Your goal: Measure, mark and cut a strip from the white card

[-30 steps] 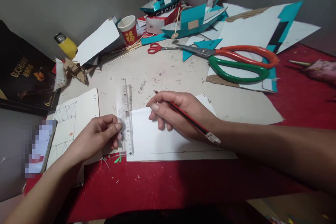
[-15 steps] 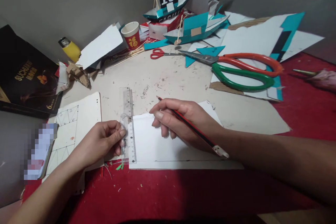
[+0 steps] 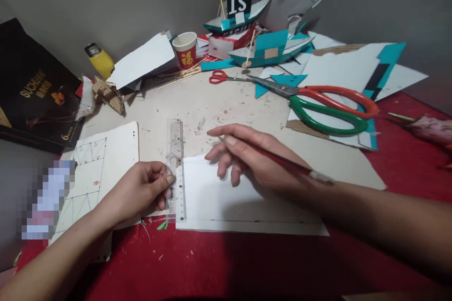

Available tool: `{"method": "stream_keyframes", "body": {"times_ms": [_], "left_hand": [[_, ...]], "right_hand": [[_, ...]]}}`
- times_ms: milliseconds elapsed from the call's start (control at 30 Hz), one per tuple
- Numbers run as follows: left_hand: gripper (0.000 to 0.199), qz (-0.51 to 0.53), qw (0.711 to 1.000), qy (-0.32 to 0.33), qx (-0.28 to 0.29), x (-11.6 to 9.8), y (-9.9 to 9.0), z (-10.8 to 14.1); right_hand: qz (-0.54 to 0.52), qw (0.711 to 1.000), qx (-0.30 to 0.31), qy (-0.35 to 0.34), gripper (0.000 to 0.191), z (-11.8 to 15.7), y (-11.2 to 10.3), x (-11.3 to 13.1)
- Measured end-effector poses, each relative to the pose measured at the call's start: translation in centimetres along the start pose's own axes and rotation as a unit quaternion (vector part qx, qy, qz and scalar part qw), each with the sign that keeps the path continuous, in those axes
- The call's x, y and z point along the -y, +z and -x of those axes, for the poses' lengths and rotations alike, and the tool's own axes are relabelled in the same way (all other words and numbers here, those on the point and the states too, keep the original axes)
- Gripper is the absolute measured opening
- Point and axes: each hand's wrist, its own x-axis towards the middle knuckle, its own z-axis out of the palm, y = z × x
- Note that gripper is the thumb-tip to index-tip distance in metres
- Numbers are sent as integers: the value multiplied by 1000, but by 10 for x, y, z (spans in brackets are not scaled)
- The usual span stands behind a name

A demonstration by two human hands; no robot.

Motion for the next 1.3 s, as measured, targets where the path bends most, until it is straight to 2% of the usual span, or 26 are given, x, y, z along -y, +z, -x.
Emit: {"method": "stream_keyframes", "body": {"times_ms": [100, 167, 267, 367, 433, 600, 767, 1300], "left_hand": [[31, -11, 1000, -7, 9, 2, -1, 0], [31, -18, 1000, -9, 13, 2, -2, 0], [32, -27, 1000, -6, 12, 5, -3, 0], [30, -33, 999, -3, 10, 8, -2, -1], [29, -36, 999, -4, 7, 10, -2, -1], [27, -32, 999, -9, 3, 12, -1, -1], [27, -20, 999, -18, 18, 12, 0, -2], [29, -8, 999, -16, 27, 18, -1, -6]], "right_hand": [[-15, 999, -28, 13, 50, -1, -1, 18], [11, 999, -42, 9, 56, -1, 2, 32], [73, 996, -33, 39, 42, -3, 14, 42], [90, 993, 9, 71, 13, -11, 29, 34], [76, 995, 6, 67, 3, -18, 35, 23], [59, 997, -23, 52, 4, -27, 36, 0], [44, 996, -29, 76, 0, -24, 31, -13], [154, 987, -28, 26, 10, -22, 32, -18]]}}
